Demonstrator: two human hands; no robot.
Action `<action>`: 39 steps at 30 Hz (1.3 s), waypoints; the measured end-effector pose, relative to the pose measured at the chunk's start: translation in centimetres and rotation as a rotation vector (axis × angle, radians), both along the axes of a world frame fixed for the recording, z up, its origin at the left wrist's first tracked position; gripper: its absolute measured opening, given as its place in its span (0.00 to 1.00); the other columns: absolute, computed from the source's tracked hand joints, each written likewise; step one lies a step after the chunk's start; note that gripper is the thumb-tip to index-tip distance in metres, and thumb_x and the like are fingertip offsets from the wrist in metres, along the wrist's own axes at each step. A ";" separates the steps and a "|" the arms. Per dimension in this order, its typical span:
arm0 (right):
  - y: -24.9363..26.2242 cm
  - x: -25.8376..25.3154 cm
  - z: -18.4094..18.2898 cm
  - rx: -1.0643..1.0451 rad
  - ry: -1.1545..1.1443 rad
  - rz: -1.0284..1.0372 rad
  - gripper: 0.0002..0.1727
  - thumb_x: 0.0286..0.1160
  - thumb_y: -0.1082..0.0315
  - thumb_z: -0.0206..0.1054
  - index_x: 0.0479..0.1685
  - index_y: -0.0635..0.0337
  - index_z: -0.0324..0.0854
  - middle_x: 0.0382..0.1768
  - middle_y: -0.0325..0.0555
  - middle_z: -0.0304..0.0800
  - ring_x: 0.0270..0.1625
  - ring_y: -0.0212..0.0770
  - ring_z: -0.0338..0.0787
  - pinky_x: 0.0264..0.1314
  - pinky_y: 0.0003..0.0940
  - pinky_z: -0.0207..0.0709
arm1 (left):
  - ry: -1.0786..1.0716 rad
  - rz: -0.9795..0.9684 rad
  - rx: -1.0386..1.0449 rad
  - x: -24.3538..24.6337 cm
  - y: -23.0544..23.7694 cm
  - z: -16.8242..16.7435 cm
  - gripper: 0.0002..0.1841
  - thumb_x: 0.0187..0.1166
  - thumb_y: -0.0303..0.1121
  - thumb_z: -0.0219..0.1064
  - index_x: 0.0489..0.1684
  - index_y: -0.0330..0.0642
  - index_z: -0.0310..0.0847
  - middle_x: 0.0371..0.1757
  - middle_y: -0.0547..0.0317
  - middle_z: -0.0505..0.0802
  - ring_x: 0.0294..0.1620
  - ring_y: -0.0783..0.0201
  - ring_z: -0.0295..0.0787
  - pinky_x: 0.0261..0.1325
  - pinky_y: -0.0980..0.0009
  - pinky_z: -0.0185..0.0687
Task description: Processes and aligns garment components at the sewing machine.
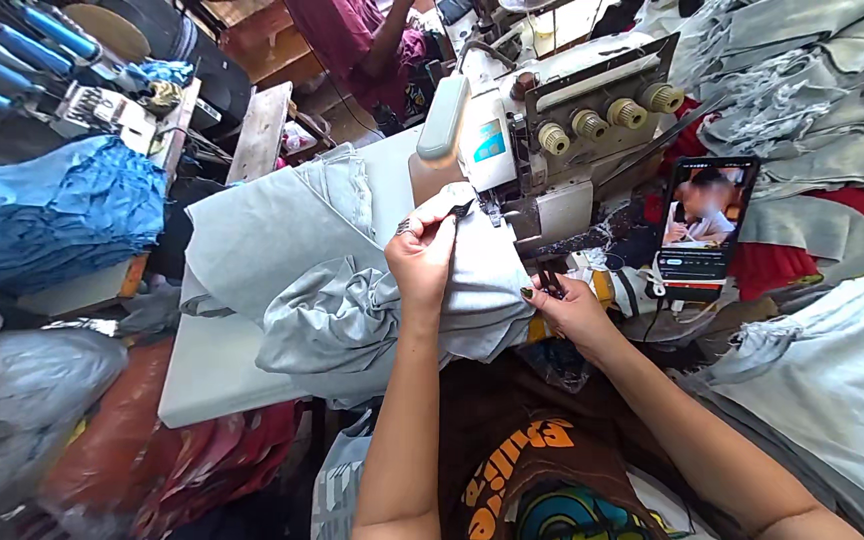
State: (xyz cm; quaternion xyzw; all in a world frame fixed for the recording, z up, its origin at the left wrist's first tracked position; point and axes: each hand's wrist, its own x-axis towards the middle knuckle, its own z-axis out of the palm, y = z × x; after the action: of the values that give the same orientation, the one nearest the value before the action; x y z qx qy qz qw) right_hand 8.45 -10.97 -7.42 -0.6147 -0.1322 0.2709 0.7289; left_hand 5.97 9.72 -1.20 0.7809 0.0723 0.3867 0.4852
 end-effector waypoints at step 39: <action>-0.6 -0.7 0.1 -0.005 0.001 -0.022 0.03 0.79 0.67 0.67 0.41 0.55 0.81 0.20 0.25 0.74 0.15 0.18 0.65 0.19 0.15 0.61 | 0.219 0.045 0.944 -1.5 -4.5 -0.5 0.11 0.83 0.30 0.66 0.47 0.32 0.93 0.57 0.43 0.95 0.54 0.50 0.96 0.52 0.60 0.91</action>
State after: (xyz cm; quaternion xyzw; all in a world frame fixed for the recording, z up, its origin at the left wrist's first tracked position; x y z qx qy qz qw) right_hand 7.76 -11.52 -7.29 -0.6179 -0.1246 0.2634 0.7303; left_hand 4.51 5.18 -1.72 0.9500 -0.0438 0.3034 0.0591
